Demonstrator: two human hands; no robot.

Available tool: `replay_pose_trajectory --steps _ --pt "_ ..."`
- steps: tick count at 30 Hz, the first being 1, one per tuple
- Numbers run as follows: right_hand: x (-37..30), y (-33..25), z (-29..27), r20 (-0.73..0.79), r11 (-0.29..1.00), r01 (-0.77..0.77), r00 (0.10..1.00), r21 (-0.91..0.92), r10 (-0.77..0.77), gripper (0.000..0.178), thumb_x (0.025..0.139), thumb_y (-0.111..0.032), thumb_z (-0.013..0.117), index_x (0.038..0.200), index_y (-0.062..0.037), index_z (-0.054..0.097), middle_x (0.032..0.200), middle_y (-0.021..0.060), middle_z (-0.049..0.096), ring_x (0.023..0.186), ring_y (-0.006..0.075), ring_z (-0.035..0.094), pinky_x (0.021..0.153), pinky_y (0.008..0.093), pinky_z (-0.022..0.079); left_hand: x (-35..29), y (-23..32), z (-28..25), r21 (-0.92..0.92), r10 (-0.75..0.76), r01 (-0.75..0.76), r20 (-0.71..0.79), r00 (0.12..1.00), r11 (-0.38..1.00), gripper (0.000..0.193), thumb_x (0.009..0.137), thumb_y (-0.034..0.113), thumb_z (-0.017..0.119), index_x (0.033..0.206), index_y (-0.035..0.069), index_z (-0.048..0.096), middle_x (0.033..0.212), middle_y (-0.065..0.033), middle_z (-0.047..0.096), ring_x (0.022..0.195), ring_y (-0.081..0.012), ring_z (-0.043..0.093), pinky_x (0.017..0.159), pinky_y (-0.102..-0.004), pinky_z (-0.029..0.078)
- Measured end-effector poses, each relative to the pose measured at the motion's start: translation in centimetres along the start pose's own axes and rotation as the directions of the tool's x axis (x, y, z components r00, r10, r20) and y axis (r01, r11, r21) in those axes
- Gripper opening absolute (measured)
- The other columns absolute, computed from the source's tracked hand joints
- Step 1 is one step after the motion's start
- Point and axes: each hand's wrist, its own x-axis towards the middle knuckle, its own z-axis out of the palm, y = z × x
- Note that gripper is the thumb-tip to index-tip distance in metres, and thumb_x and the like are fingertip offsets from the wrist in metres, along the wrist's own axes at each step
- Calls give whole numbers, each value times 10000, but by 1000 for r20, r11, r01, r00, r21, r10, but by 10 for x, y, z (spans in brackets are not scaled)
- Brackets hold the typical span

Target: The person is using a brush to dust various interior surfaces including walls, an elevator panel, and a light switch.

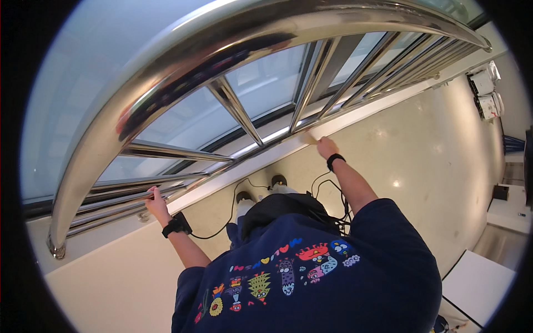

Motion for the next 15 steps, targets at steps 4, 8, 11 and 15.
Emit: replay_pose_trajectory --steps 4,8,11,15 --pt "-4 26 -46 -81 986 -151 986 -65 146 276 834 -196 416 1020 -25 527 955 210 605 911 354 583 782 441 465 -4 11 3 56 -20 22 -48 999 998 184 771 196 607 786 12 593 658 -74 570 455 -127 495 397 -255 378" --pt "-5 33 -26 -58 990 47 997 -130 -54 238 842 -216 403 896 -37 550 841 205 617 829 361 593 727 466 461 4 2 3 32 -16 18 -43 999 999 215 772 218 609 793 6 575 639 -72 553 448 -127 497 389 -254 388" --pt "-28 1 -5 77 973 220 974 -74 -214 245 828 -261 439 876 -77 593 829 151 627 794 334 594 694 446 459 6 -6 2 -1 -31 31 -44 999 1000 221 770 223 616 814 11 574 672 -71 559 444 -124 491 376 -243 378" --pt "-43 -20 10 238 933 359 905 22 -354 248 817 -276 466 890 -77 594 881 145 625 838 318 586 723 426 454 5 -2 7 -14 -14 14 -41 999 1000 194 782 211 609 826 24 574 707 -62 567 438 -110 474 375 -236 367"
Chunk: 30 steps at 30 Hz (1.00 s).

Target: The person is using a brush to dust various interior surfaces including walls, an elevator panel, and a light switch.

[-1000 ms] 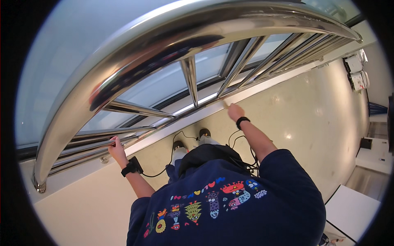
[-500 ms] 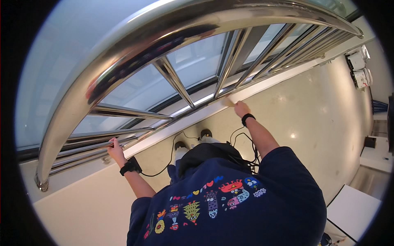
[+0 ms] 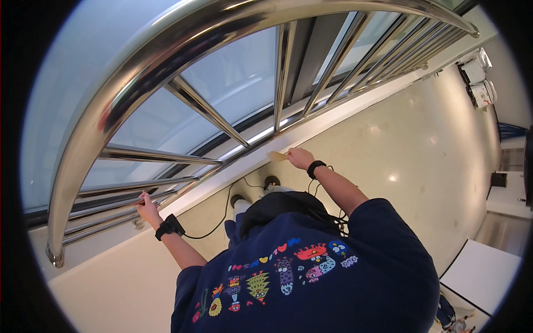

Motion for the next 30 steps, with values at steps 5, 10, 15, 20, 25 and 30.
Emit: replay_pose_trajectory --steps 5,10,15,20,25,30 --pt "6 36 -11 -135 983 -180 973 45 185 244 826 -240 426 900 -73 588 912 165 620 864 338 583 744 436 453 -2 1 -1 -59 -18 19 22 1000 998 151 796 186 594 842 42 580 723 -51 572 432 -95 453 372 -228 351" --pt "-3 87 -46 -323 906 -402 847 129 422 244 829 -246 456 909 -39 557 893 207 610 872 373 573 752 452 444 2 -6 -4 -59 30 -29 10 1000 998 146 794 189 598 826 49 572 688 -38 560 426 -92 440 371 -230 350" --pt "2 95 -33 -284 932 -360 890 47 357 229 840 -238 434 892 -44 543 865 217 608 836 380 577 733 472 447 3 -3 0 -60 40 -41 -28 999 997 192 786 218 607 812 32 564 667 -54 559 431 -102 461 375 -233 369" --pt "-5 23 -3 -60 990 -139 988 6 139 267 832 -293 465 928 -78 592 875 155 628 834 335 590 730 431 458 0 -1 -2 -33 9 -10 -30 1000 999 232 781 235 610 804 19 528 644 -68 542 427 -124 487 381 -246 400" --pt "1 19 1 -32 1000 -12 999 26 13 281 817 -326 486 923 -90 595 872 154 628 832 329 587 731 414 455 -3 3 0 -46 5 -6 -19 1000 999 219 784 227 602 815 26 520 661 -69 547 421 -123 484 379 -244 401" --pt "6 68 -28 -233 969 -240 940 66 249 256 829 -269 450 914 -77 596 890 167 624 869 339 582 751 437 449 -2 5 0 -67 10 -11 -5 1000 998 203 784 221 601 819 37 525 679 -68 551 418 -120 480 375 -238 398"
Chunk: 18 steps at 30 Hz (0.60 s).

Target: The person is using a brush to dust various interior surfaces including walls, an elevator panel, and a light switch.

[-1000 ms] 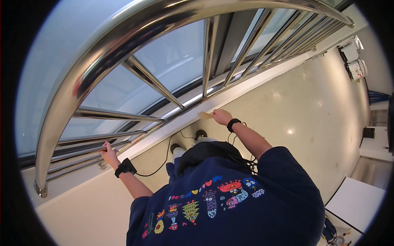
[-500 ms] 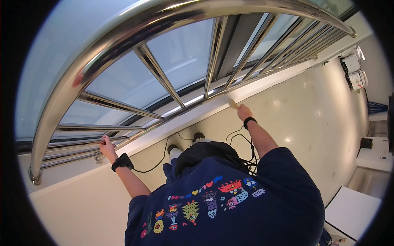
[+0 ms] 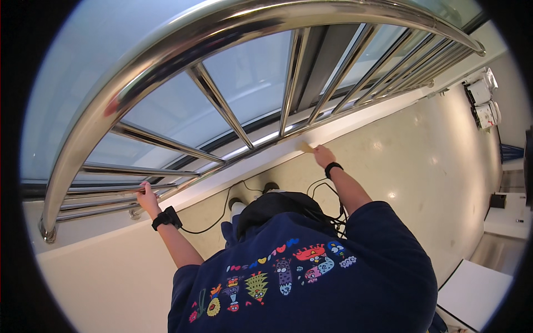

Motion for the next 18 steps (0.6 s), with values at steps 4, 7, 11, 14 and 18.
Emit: replay_pose_trajectory --steps 4,7,11,14,18 --pt "6 34 -28 -131 968 -251 959 34 253 252 850 -247 422 952 -59 555 941 192 609 896 377 568 766 456 441 2 -3 -3 6 -32 32 2 999 999 179 787 216 602 840 60 534 664 -58 548 413 -113 477 359 -233 385" --pt "11 55 -27 -158 960 -279 947 37 281 251 854 -253 423 949 -55 545 933 192 610 890 375 569 756 455 442 4 2 -3 16 -84 84 42 996 996 166 789 211 601 855 73 539 643 -49 541 410 -105 477 349 -225 374" --pt "7 34 -18 -21 994 -103 994 -27 103 249 847 -255 441 944 -53 550 920 193 609 862 370 573 736 453 443 4 7 -4 20 -129 128 88 988 992 151 792 205 600 866 82 550 610 -40 533 411 -100 487 342 -214 365" --pt "3 7 8 87 996 92 992 22 -93 264 826 -278 476 908 -48 578 907 192 611 853 360 574 736 438 444 5 3 -3 45 -131 128 54 990 991 161 807 216 583 883 79 544 608 -40 539 427 -109 511 346 -218 379" --pt "-13 -21 20 231 933 307 909 189 -346 292 799 -299 501 939 -60 595 934 179 610 896 331 567 779 396 442 6 -1 -5 75 -70 68 38 997 995 181 816 229 570 899 75 526 660 -47 559 443 -118 526 358 -229 400"
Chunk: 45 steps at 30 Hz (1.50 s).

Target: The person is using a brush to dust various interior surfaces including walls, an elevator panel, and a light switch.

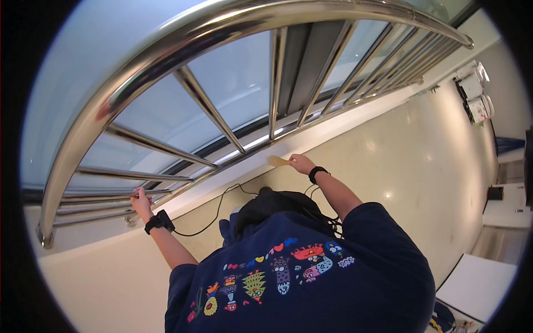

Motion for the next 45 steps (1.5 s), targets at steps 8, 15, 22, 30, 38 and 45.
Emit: replay_pose_trajectory --steps 8,15,22,30,38,45 --pt "-2 9 -44 -288 880 -468 856 -84 429 293 828 -231 451 993 -22 572 1010 209 592 983 345 555 833 433 436 7 -12 8 -3 108 -110 -130 986 994 163 792 189 570 878 54 542 700 -65 569 503 -141 539 379 -254 383" --pt "-57 47 -111 -367 840 -538 796 -64 482 296 808 -159 473 1006 48 549 1026 267 567 992 368 548 835 422 447 1 -1 10 -117 34 -37 -27 999 992 217 801 205 565 986 93 536 708 -40 539 483 -128 482 358 -243 338" --pt "-157 128 -133 -424 722 -691 646 27 635 526 844 -464 472 1001 26 580 1044 236 577 989 364 552 826 422 445 -2 12 11 -113 -190 197 72 979 974 328 799 293 521 1089 147 479 769 -46 542 551 -162 507 409 -293 359" --pt "-256 225 -159 -534 768 -640 648 4 543 282 806 -245 515 900 13 582 837 198 616 748 332 600 657 390 475 21 4 27 -183 -247 234 -52 968 955 280 827 266 511 1050 106 454 657 -75 501 455 -160 467 353 -259 325" --pt "-237 208 -172 -463 786 -586 652 195 601 257 810 -245 520 886 -5 568 804 155 603 739 273 591 644 367 469 -120 -50 144 -590 64 -79 -46 997 803 79 799 127 499 782 87 432 576 -41 475 423 -124 453 326 -212 308" --pt "-190 218 -194 -406 856 -501 760 131 507 295 809 -283 498 916 -21 583 894 179 613 853 320 580 753 390 451 -301 27 252 -199 -238 419 579 780 886 239 842 163 491 1071 112 531 791 -19 558 623 -120 545 491 -234 412"
